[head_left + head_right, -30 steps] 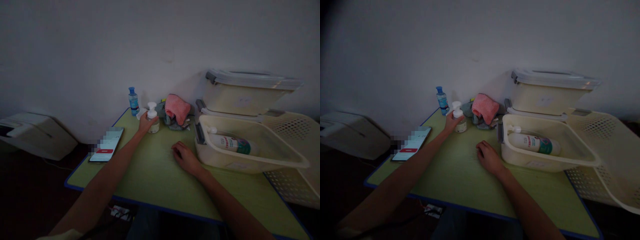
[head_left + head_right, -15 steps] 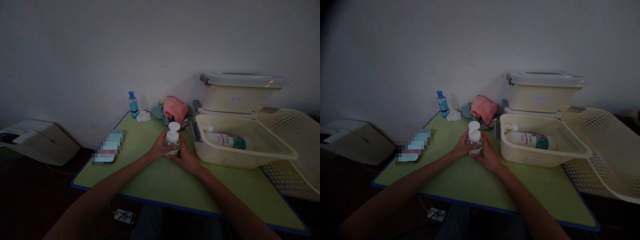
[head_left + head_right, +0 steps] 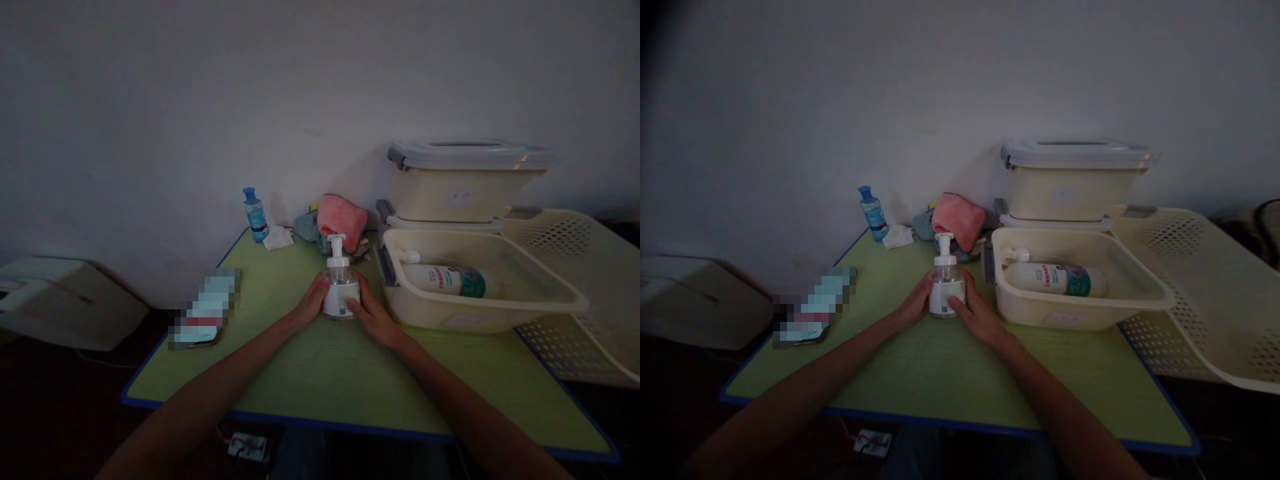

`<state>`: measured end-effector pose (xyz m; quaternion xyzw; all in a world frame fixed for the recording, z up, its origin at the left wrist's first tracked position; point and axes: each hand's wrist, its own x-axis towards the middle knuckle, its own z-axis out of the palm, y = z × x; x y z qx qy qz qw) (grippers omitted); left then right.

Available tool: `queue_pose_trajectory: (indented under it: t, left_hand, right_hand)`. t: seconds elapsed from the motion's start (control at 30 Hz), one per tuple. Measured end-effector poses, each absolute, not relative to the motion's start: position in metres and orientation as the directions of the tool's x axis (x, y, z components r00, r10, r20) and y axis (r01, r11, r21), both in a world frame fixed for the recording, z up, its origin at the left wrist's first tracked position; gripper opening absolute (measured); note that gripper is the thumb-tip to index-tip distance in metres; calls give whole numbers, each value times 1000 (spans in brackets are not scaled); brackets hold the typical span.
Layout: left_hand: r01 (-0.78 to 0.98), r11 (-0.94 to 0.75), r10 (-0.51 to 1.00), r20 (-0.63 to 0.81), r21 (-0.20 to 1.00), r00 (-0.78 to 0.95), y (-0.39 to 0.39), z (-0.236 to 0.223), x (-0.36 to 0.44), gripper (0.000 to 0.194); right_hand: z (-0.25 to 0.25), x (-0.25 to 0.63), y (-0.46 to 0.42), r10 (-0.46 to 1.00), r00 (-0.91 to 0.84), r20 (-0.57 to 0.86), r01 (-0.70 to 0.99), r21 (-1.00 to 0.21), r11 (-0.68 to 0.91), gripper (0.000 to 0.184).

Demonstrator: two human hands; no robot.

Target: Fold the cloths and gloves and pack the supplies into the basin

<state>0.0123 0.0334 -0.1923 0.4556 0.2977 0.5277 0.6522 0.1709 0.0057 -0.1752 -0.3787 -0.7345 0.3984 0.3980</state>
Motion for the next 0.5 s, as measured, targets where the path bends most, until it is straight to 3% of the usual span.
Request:
queue_pose_trajectory:
  t: [0.3,0.5]
  left_hand:
    - [-550,218,960,-76,806,270,30,-179,15,39]
    - [-511,204,960,-67,835,273,30,-182,16,44]
  right_hand:
    - [-175,170,4,819,-478,317,143,-892,429,109]
    - [-172,166,0,865,-386,320,169,-897,408,102]
